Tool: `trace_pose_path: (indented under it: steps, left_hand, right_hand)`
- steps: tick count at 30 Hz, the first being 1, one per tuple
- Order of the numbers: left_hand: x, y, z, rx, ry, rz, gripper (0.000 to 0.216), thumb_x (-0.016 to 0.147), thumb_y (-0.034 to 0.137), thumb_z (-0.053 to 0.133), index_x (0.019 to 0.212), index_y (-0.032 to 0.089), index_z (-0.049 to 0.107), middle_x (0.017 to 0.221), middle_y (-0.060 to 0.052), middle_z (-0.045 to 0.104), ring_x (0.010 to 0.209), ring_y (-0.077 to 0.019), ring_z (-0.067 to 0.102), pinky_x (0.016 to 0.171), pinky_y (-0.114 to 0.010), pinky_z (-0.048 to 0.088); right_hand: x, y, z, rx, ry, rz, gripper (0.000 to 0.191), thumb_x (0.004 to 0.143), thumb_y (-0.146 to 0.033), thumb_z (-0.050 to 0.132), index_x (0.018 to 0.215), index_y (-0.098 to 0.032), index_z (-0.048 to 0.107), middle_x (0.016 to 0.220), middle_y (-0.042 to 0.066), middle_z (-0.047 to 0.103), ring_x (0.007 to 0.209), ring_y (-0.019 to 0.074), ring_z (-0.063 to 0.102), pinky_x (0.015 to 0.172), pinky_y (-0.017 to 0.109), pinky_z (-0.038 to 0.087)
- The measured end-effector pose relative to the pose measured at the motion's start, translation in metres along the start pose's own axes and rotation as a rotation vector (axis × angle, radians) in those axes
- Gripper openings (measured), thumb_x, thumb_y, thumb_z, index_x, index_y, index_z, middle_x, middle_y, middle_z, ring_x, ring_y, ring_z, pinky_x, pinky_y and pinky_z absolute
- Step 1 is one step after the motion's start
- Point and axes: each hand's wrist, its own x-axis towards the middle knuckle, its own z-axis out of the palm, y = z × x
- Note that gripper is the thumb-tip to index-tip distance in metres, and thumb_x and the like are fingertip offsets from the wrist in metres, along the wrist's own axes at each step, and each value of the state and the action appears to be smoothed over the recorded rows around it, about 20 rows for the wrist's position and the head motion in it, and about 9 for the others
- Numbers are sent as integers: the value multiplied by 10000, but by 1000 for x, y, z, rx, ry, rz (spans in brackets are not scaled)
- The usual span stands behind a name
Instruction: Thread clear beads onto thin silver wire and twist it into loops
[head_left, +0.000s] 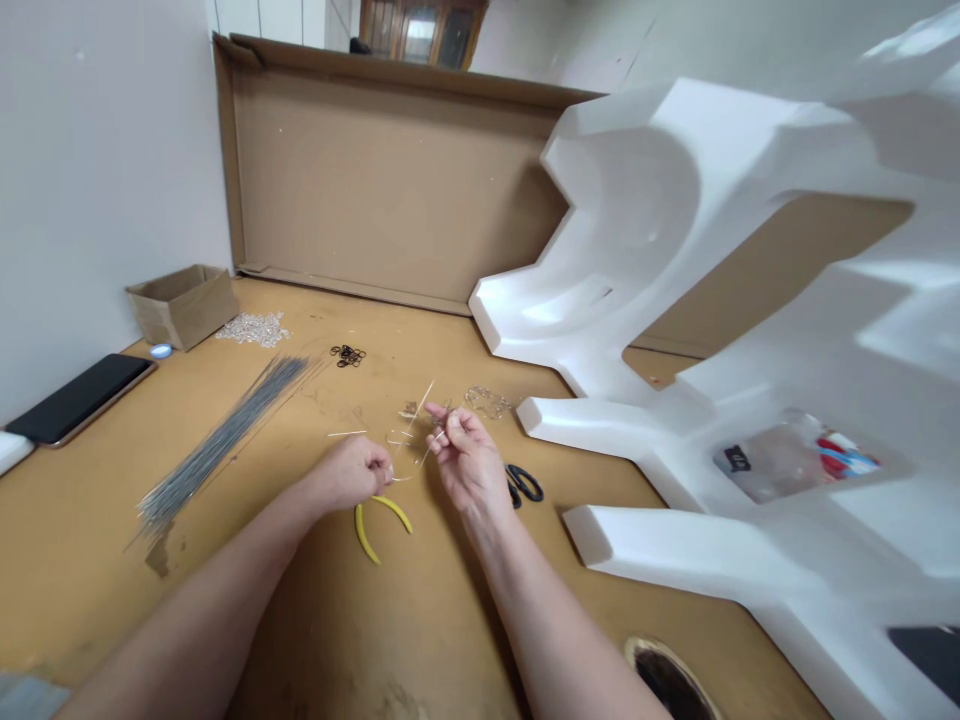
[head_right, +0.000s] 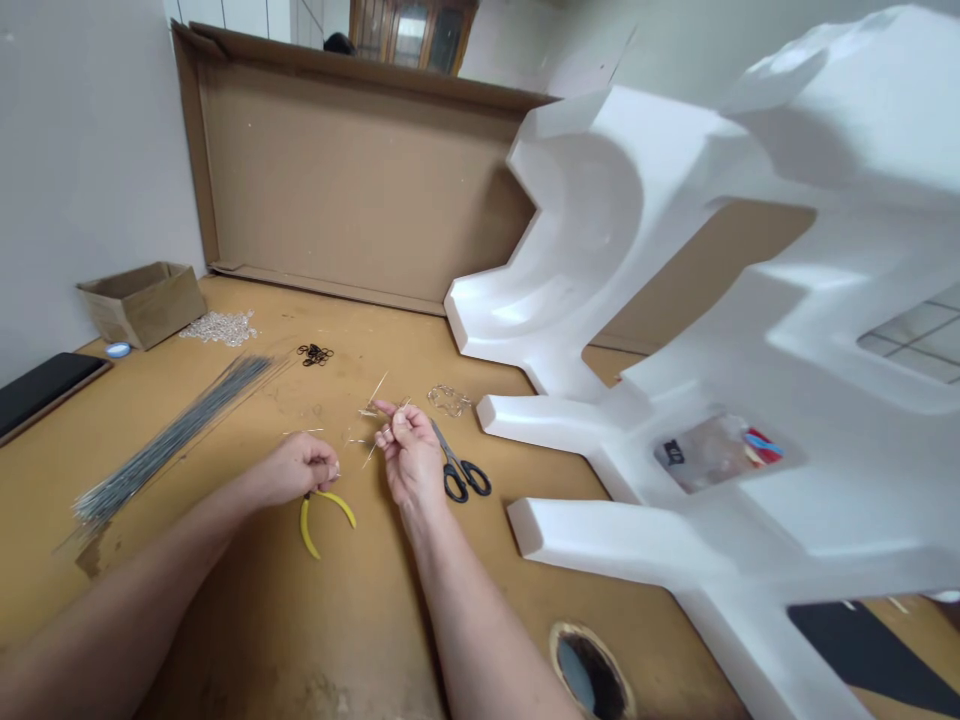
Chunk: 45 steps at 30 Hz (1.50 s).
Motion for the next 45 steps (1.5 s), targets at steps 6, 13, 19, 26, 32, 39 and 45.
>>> trace_pose_path:
  steps: [6, 13, 19, 26, 32, 39, 45]
  left_hand:
    - [-4, 6, -3, 114, -59, 75, 175, 619, 236, 427, 504, 142, 518, 438, 37, 427, 455, -84, 370, 450, -199, 264]
    - [-11, 21, -4, 200, -82, 115, 153, 613, 191, 403, 480, 156, 469, 425, 45, 353, 450, -84, 327, 442, -207, 219]
    - [-14, 31, -3, 237, -106, 129, 177, 630, 193, 409, 461, 153, 441, 410, 51, 317, 431, -74, 295, 434, -213, 186]
    - [-13, 33, -3, 207, -137, 146, 172, 629, 186, 412, 472, 142, 465, 402, 53, 312, 423, -68, 294, 419, -203, 176]
    - [-14, 33, -4, 168, -155, 150, 161, 626, 163, 410, 486, 136, 483, 412, 55, 314, 435, -65, 301, 417, -192, 189]
    - [-6, 18, 8, -15, -59, 112, 107, 631, 227, 473, 619, 141, 535, 488, 48, 449, 467, -72, 382, 458, -187, 284]
    - [-2, 20, 13, -274, 20, 43, 32, 616, 167, 469, 591, 148, 475, 499, 47, 452, 474, -67, 405, 483, -192, 321]
  right_hand:
    - [0, -2, 4, -10, -28, 9, 150, 593, -149, 648, 566, -170, 502, 756, 32, 639, 406, 26, 334, 417, 173, 326]
    - [1, -4, 6, -18, -30, 17, 139, 593, -138, 641, 577, -174, 508, 753, 35, 637, 413, 34, 333, 421, 186, 322]
    - [2, -8, 5, -20, -25, 1, 140, 601, -151, 641, 569, -174, 507, 684, 21, 616, 418, 43, 328, 413, 189, 311]
    - [3, -9, 5, -11, -11, -22, 141, 593, -186, 667, 571, -173, 528, 575, -17, 550, 419, 45, 339, 420, 187, 329]
    - [4, -9, 6, -46, 16, -30, 134, 588, -182, 670, 588, -182, 536, 536, -23, 540, 415, 53, 360, 438, 201, 354]
    - [6, -6, 4, -80, 64, -57, 136, 591, -201, 673, 597, -186, 538, 546, -25, 552, 417, 57, 372, 431, 206, 355]
    - [7, -4, 5, -61, 86, -49, 129, 571, -194, 686, 612, -178, 564, 536, -26, 552, 421, 51, 382, 429, 197, 342]
